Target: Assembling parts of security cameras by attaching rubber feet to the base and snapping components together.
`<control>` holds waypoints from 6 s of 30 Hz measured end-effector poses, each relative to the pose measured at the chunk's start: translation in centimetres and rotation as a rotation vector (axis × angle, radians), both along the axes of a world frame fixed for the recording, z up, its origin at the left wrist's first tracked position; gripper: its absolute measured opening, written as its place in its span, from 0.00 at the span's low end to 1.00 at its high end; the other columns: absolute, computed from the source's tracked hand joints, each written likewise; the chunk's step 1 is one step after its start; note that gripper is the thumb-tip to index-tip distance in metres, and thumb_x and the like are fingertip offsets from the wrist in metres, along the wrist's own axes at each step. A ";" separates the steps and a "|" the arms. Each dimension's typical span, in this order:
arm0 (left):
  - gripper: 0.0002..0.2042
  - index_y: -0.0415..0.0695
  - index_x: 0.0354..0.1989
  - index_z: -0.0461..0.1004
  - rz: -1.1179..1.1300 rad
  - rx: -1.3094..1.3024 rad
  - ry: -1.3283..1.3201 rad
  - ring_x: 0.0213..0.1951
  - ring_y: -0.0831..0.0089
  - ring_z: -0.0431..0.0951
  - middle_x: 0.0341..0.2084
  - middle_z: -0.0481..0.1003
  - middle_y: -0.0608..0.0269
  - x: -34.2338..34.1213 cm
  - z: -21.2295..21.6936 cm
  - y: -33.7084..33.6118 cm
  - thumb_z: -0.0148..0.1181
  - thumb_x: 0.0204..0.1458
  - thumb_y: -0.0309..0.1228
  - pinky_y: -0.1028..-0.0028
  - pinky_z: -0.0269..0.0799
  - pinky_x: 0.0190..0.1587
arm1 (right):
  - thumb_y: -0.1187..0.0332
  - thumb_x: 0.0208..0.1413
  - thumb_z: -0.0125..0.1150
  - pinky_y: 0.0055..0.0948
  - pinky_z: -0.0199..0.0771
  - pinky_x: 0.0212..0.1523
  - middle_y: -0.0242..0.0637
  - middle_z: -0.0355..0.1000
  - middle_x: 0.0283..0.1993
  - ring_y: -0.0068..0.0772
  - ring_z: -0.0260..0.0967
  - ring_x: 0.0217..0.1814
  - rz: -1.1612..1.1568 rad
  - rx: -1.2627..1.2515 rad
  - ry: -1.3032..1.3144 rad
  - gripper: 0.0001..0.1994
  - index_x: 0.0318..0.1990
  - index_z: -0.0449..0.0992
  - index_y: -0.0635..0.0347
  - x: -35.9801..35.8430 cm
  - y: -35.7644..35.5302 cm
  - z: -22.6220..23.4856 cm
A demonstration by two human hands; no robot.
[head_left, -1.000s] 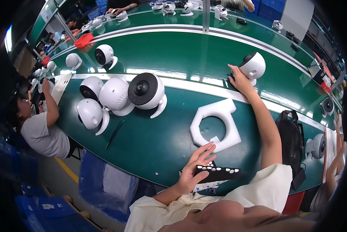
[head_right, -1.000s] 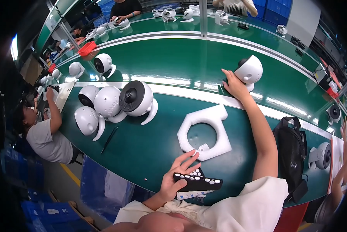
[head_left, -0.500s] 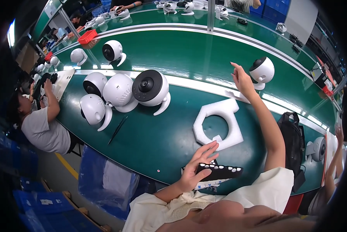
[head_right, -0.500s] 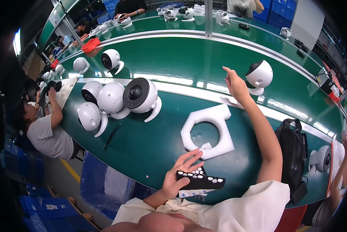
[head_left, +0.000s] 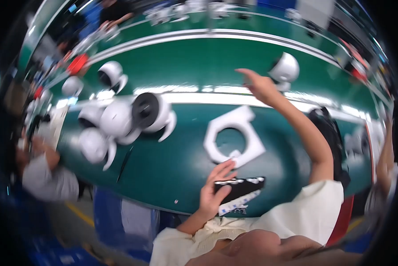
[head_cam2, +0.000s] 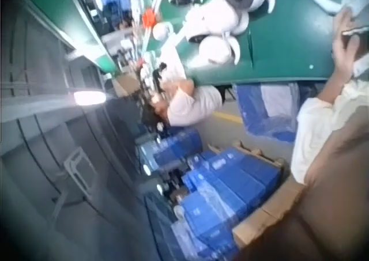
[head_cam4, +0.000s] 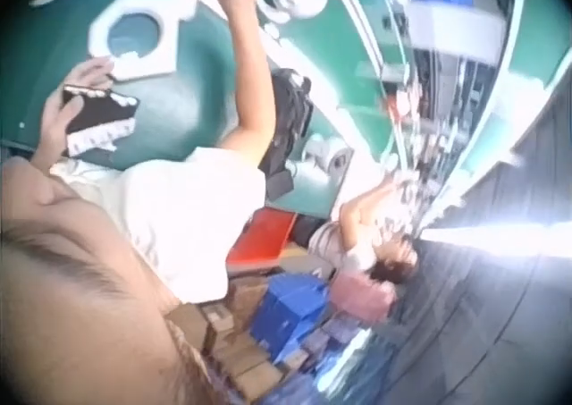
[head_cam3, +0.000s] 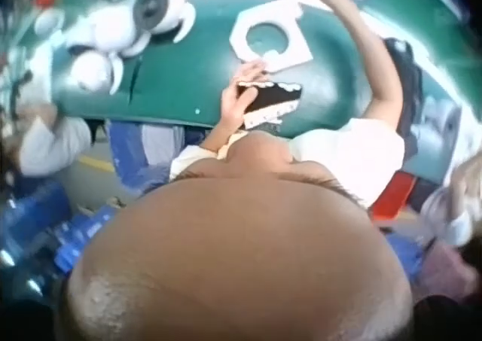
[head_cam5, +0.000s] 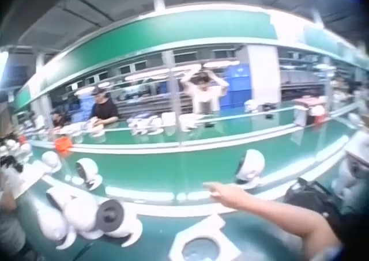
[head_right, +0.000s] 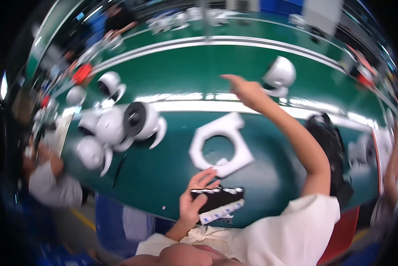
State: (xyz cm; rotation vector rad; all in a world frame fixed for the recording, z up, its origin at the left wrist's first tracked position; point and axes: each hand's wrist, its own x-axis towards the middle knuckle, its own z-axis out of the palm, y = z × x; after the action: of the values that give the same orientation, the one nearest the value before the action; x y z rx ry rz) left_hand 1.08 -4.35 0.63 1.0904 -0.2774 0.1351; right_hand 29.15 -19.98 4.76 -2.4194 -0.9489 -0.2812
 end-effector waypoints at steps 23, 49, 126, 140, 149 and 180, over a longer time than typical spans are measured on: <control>0.28 0.27 0.48 0.59 0.150 0.059 0.233 0.42 0.62 0.71 0.43 0.66 0.39 -0.9 1.4 -1.5 0.51 0.48 0.43 0.69 0.68 0.45 | 0.51 0.35 0.65 0.42 0.57 0.54 0.56 0.51 0.57 0.49 0.55 0.56 -1.815 0.163 -0.189 0.50 0.61 0.39 0.62 -12.4 -33.3 3.5; 0.12 0.37 0.28 0.69 0.100 -0.045 -0.128 0.57 0.50 0.52 0.54 0.49 0.39 -0.7 -0.3 0.7 0.55 0.48 0.35 0.55 0.50 0.56 | 0.44 0.45 0.53 0.34 0.65 0.50 0.40 0.63 0.51 0.34 0.63 0.50 -0.101 1.216 0.756 0.35 0.54 0.58 0.61 -10.4 -13.5 5.0; 0.07 0.39 0.24 0.68 0.527 0.709 -0.312 0.60 0.38 0.38 0.57 0.38 0.28 1.3 0.7 0.9 0.56 0.44 0.29 0.54 0.37 0.58 | 0.82 0.44 0.53 0.16 0.55 0.29 0.32 0.66 0.29 0.18 0.60 0.29 0.542 0.656 0.176 0.34 0.60 0.44 0.65 -14.5 3.7 3.8; 0.08 0.40 0.26 0.67 0.326 0.737 -0.247 0.61 0.39 0.36 0.59 0.35 0.32 1.6 1.0 1.6 0.60 0.41 0.27 0.58 0.39 0.59 | 0.82 0.39 0.53 0.18 0.59 0.29 0.30 0.67 0.26 0.21 0.61 0.27 0.513 0.520 0.332 0.34 0.58 0.49 0.60 -14.1 6.0 3.2; 0.08 0.40 0.26 0.67 0.334 0.771 -0.251 0.61 0.40 0.37 0.59 0.36 0.33 1.9 0.8 1.4 0.60 0.41 0.28 0.56 0.41 0.59 | 0.81 0.42 0.56 0.15 0.56 0.31 0.32 0.66 0.27 0.17 0.60 0.29 0.509 0.554 0.441 0.33 0.58 0.48 0.68 -13.8 6.0 3.4; 0.11 0.38 0.23 0.66 0.355 0.828 -0.244 0.60 0.42 0.42 0.59 0.39 0.36 1.7 0.6 1.3 0.61 0.40 0.30 0.55 0.45 0.57 | 0.81 0.40 0.58 0.13 0.57 0.32 0.31 0.66 0.26 0.15 0.58 0.27 0.414 0.606 0.575 0.32 0.56 0.54 0.68 -14.3 6.3 3.8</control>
State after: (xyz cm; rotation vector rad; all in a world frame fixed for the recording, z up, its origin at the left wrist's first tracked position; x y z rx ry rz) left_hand 2.80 -3.05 1.24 1.9479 -0.3686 0.5027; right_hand 14.82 -13.70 8.54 -1.5706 -0.8973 0.2408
